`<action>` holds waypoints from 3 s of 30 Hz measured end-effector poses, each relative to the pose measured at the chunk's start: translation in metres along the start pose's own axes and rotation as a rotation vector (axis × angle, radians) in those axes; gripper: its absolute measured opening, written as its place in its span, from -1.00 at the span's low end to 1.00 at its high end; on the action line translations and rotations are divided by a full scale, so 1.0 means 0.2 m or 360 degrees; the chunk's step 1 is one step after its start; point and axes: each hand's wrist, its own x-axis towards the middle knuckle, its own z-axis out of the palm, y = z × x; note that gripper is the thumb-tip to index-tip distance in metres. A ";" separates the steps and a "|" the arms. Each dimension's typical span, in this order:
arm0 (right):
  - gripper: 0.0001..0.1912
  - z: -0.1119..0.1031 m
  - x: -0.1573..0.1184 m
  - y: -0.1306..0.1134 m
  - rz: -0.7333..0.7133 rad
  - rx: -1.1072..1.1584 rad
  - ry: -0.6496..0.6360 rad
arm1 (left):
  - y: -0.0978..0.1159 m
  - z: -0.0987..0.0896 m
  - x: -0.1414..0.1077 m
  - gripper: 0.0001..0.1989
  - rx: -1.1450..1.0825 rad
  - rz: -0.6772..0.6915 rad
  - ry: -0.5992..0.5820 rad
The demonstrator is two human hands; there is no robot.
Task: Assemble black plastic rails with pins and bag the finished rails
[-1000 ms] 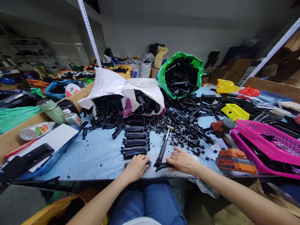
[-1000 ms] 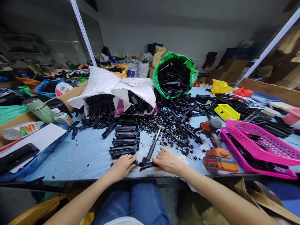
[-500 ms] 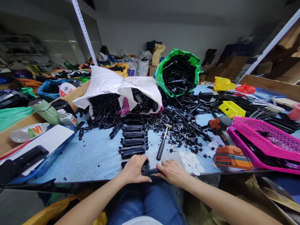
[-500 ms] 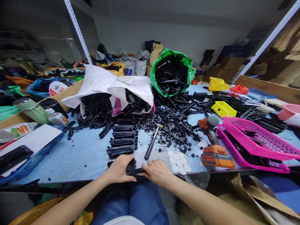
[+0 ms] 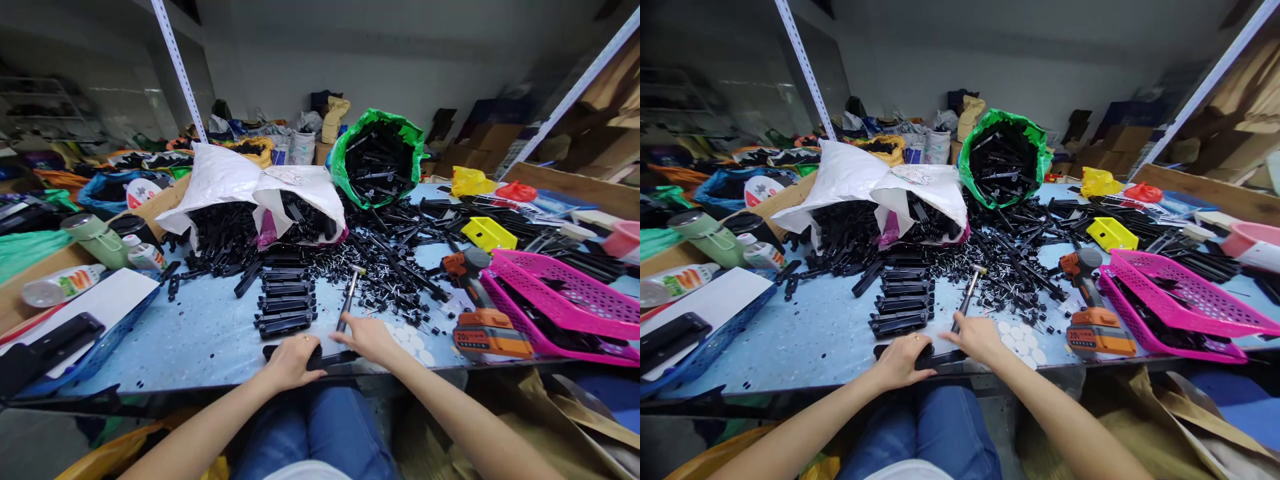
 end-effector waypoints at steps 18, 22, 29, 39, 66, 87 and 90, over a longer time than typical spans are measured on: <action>-0.72 0.08 -0.01 0.48 0.0060 0.0169 0.0407 | 0.06 -0.01 0.86 -0.78 0.0029 -0.0199 -0.0059; -0.77 0.18 0.06 0.35 -0.0287 0.0362 0.0340 | 0.05 -0.08 0.72 -0.90 -0.0119 -0.0315 0.0087; -0.80 0.24 0.02 0.07 -0.0181 0.1740 0.0800 | -0.13 -0.23 0.02 -0.73 -0.1513 -0.1043 0.0583; -0.79 0.24 -0.04 -0.12 -0.0741 0.1106 0.0928 | -0.14 -0.18 -0.28 -0.57 -0.2211 -0.1469 0.0612; -0.59 0.25 0.08 -0.45 -0.1036 0.0845 0.0509 | -0.10 -0.11 -0.33 -0.73 -0.1583 -0.1381 0.0666; -0.62 0.29 0.10 -0.47 -0.0931 0.0836 0.0396 | 0.15 0.01 -0.27 -0.64 -0.0135 -0.1386 0.0001; -0.62 0.30 0.10 -0.48 -0.0894 0.0840 0.0422 | 0.16 0.01 -0.26 -0.65 -0.0114 -0.1407 -0.0009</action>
